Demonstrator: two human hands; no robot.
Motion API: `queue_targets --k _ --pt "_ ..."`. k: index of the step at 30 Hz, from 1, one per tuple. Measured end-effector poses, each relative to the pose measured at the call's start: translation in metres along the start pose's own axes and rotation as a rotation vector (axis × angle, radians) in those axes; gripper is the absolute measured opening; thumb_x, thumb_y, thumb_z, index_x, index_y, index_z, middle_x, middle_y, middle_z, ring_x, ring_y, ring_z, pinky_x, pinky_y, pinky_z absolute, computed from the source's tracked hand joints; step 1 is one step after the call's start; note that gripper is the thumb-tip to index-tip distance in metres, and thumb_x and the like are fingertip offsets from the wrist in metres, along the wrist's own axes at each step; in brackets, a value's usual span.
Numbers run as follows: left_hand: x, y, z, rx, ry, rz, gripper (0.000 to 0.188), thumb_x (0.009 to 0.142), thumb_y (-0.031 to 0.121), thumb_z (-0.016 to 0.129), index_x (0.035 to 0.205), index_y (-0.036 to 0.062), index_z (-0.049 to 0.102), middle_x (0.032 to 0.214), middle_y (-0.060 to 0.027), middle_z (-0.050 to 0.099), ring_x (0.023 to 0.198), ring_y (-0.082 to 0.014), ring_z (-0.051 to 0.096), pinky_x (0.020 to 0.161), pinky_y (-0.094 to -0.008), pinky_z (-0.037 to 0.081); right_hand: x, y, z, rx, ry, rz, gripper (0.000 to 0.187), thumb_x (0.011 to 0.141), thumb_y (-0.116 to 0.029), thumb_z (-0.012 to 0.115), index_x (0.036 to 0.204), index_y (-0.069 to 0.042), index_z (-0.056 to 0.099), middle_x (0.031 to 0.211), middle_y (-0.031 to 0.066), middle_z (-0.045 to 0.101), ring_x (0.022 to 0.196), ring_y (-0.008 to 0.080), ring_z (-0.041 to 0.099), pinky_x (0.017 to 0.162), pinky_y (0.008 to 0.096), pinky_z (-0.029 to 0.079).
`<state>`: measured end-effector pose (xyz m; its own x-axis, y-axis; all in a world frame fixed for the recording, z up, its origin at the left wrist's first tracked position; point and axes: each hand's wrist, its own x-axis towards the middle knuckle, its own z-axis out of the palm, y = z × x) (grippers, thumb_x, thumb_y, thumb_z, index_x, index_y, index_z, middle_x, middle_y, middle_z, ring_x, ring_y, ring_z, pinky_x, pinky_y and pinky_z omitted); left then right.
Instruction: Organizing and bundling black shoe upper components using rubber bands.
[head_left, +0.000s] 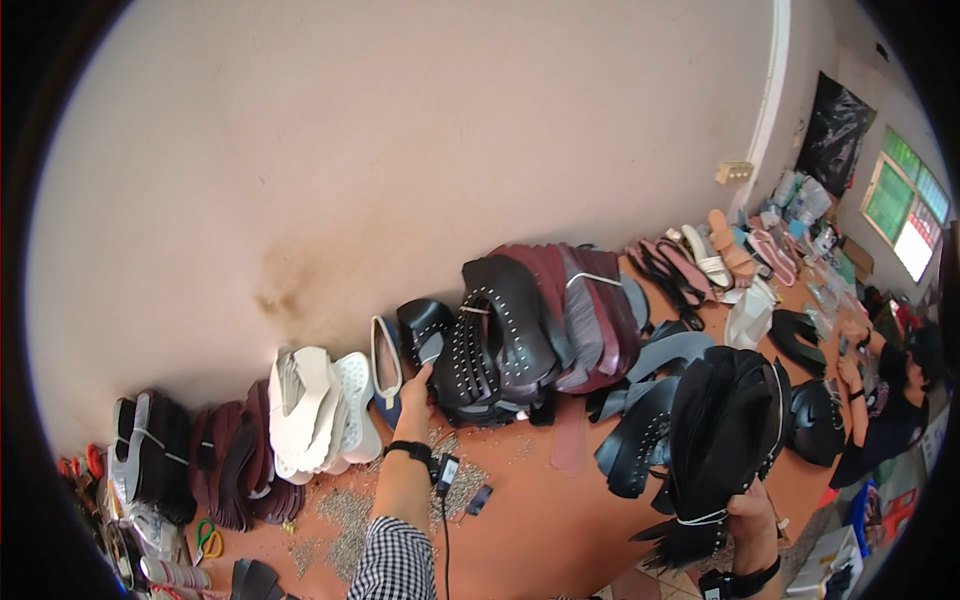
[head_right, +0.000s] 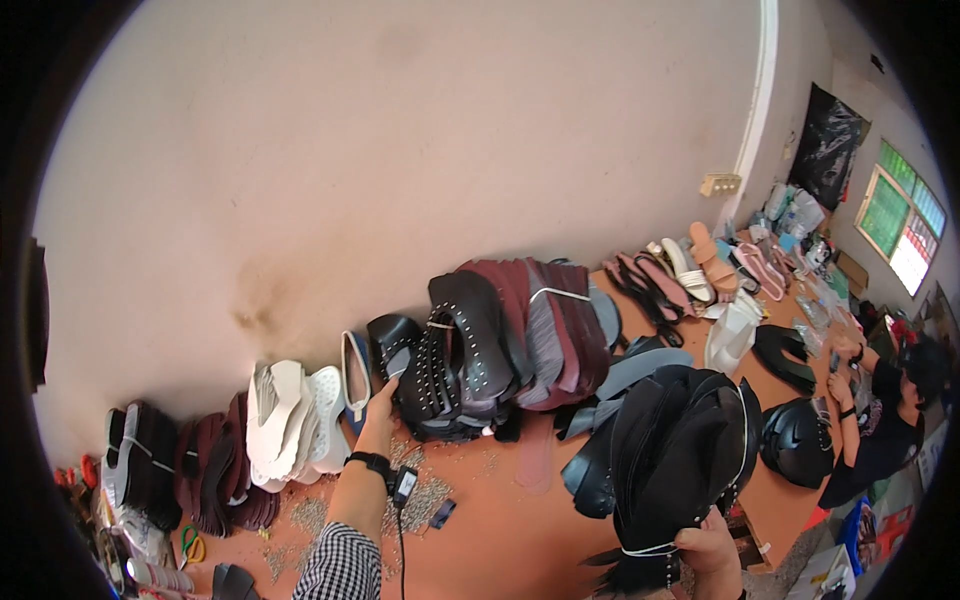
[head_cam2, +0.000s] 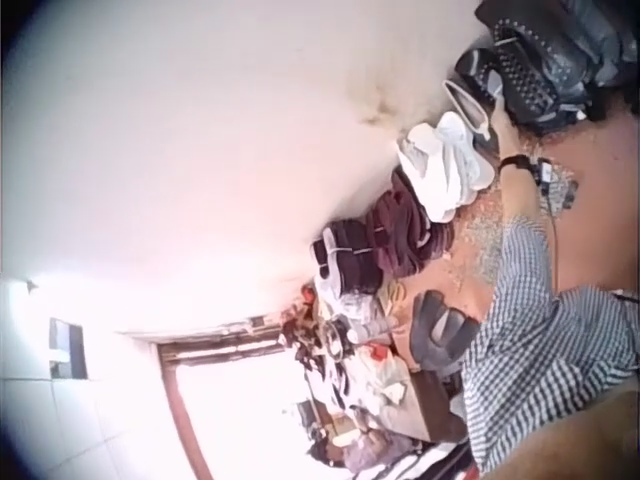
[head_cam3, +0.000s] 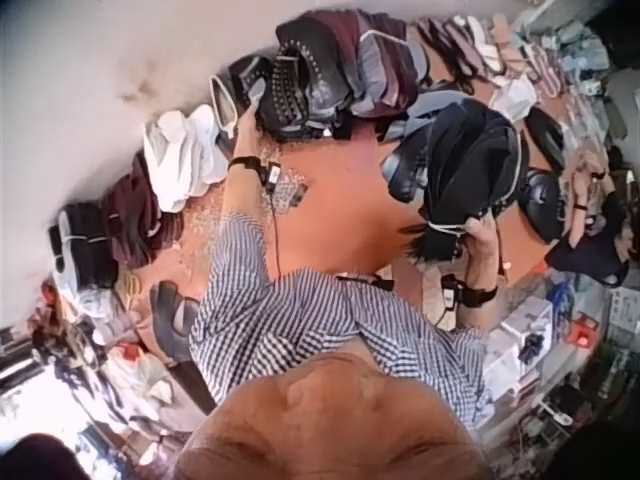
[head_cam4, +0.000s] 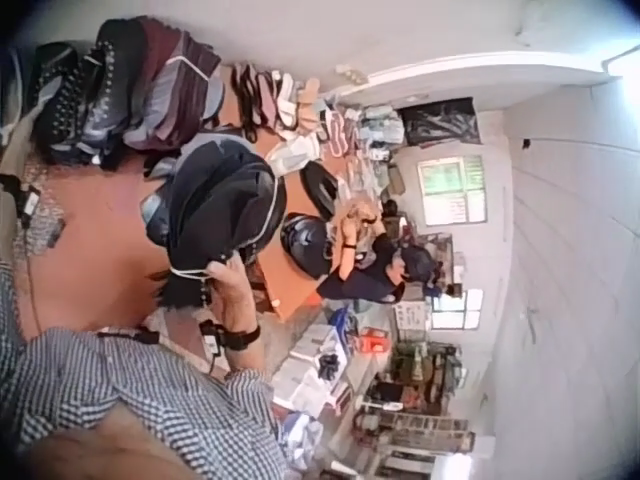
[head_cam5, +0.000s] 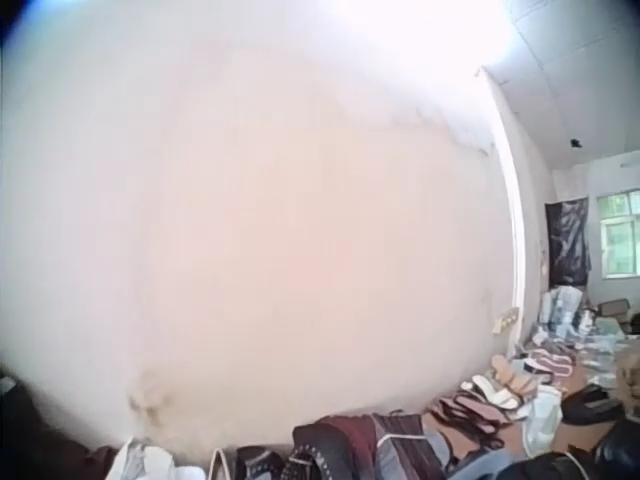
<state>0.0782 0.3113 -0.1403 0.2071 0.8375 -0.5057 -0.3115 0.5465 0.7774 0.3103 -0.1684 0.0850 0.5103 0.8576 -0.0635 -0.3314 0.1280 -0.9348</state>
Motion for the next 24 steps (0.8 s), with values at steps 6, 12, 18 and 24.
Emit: queue_targets --k 6,12,18,24 --pt "0.03 -0.001 -0.025 -0.067 -0.153 0.245 0.035 0.085 0.031 0.054 0.099 -0.0006 0.058 0.088 -0.0103 0.063 0.074 -0.0231 0.061 0.072 -0.0338 0.049 -0.014 -0.004 -0.001 0.299 -0.025 0.035 0.074 0.071 -0.041 0.062 0.126 0.002 0.038 0.112 0.0175 0.054 0.097 0.0296 0.056 0.078 0.0367 0.048" --pt "0.045 0.021 -0.05 0.024 -0.172 0.213 0.036 0.085 0.027 0.054 0.106 -0.0035 0.055 0.093 -0.0128 0.062 0.082 -0.0266 0.06 0.075 -0.0383 0.049 -0.008 0.005 -0.009 0.735 -0.066 -0.037 0.09 0.071 -0.074 0.043 0.127 -0.003 0.041 0.112 0.0251 0.052 0.09 0.0338 0.057 0.061 0.0354 0.05" --pt "0.001 0.061 0.009 0.71 0.356 0.861 0.019 0.082 0.011 0.054 0.093 -0.0032 0.06 0.08 -0.0087 0.06 0.065 -0.0216 0.055 0.06 -0.0368 0.046 -0.024 0.0 -0.009 0.881 -0.167 -0.06 0.094 0.066 -0.077 0.046 0.122 -0.001 0.046 0.115 0.0233 0.051 0.084 0.0264 0.053 0.06 0.0316 0.047" --pt "-0.148 0.134 0.065 0.457 0.029 1.163 0.014 0.087 0.009 0.05 0.094 0.0009 0.059 0.076 -0.0036 0.058 0.071 -0.0104 0.053 0.067 -0.0243 0.043 -0.015 0.013 -0.004 0.869 -0.198 -0.069 0.097 0.068 -0.078 0.042 0.128 -0.001 0.039 0.112 0.0195 0.052 0.062 0.0155 0.041 0.053 0.0267 0.04"
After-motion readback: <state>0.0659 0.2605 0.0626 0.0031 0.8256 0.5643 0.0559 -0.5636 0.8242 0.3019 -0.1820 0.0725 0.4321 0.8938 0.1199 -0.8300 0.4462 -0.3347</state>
